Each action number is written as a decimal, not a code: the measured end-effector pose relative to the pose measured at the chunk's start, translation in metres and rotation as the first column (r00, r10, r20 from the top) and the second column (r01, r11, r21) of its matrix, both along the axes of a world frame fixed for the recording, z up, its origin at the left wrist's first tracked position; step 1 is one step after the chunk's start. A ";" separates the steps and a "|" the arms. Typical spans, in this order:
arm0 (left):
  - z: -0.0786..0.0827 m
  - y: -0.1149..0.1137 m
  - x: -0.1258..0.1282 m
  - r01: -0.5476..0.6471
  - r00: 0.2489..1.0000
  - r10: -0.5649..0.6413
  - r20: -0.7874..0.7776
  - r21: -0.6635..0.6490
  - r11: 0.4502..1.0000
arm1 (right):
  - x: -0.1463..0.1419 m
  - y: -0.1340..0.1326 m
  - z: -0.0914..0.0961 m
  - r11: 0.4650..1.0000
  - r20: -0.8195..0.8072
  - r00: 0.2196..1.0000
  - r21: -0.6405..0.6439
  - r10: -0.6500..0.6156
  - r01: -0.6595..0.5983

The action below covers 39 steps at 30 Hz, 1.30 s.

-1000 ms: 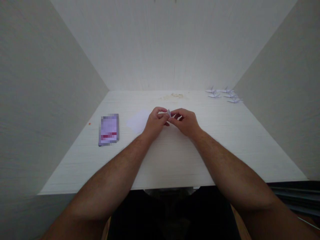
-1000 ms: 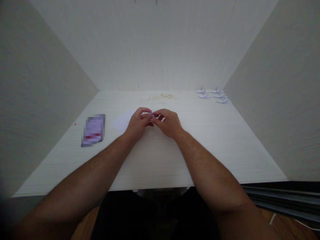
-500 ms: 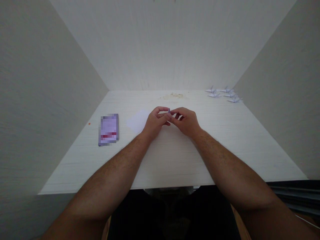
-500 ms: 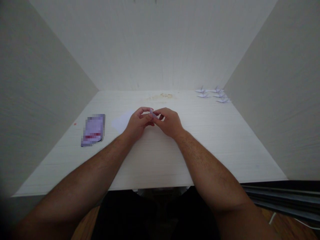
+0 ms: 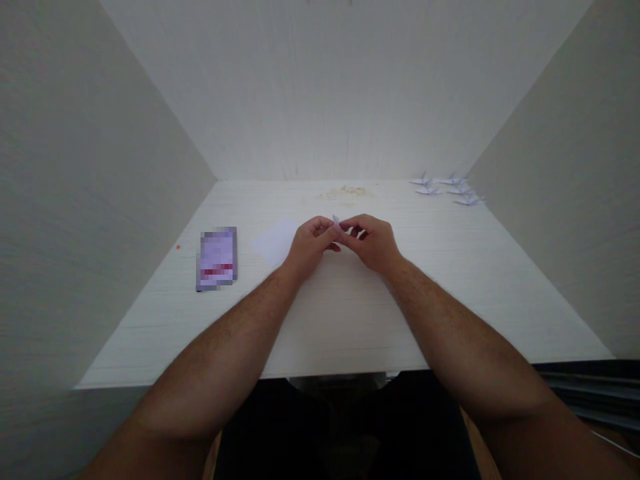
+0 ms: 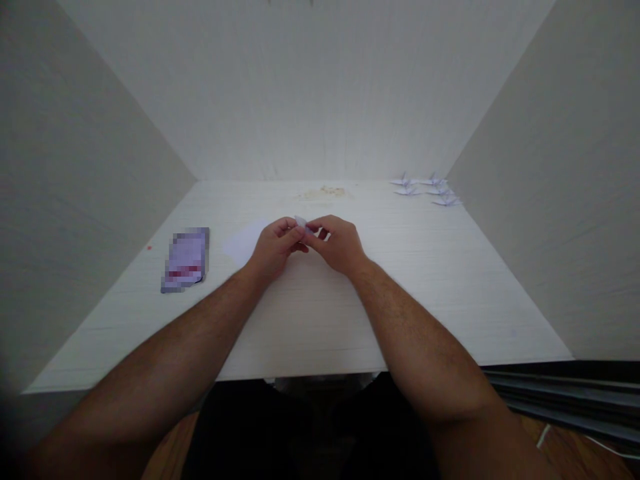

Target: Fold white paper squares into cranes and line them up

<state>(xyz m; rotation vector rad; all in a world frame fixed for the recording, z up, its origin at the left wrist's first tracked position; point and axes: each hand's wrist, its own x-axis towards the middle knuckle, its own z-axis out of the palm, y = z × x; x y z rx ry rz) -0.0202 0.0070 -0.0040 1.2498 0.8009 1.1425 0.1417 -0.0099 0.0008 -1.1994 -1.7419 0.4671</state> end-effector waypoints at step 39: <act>0.003 -0.001 -0.001 0.056 0.995 -0.050 0.081 -0.072 0.996 | 0.001 0.001 0.001 0.999 -0.148 0.989 -0.052 0.001 -0.009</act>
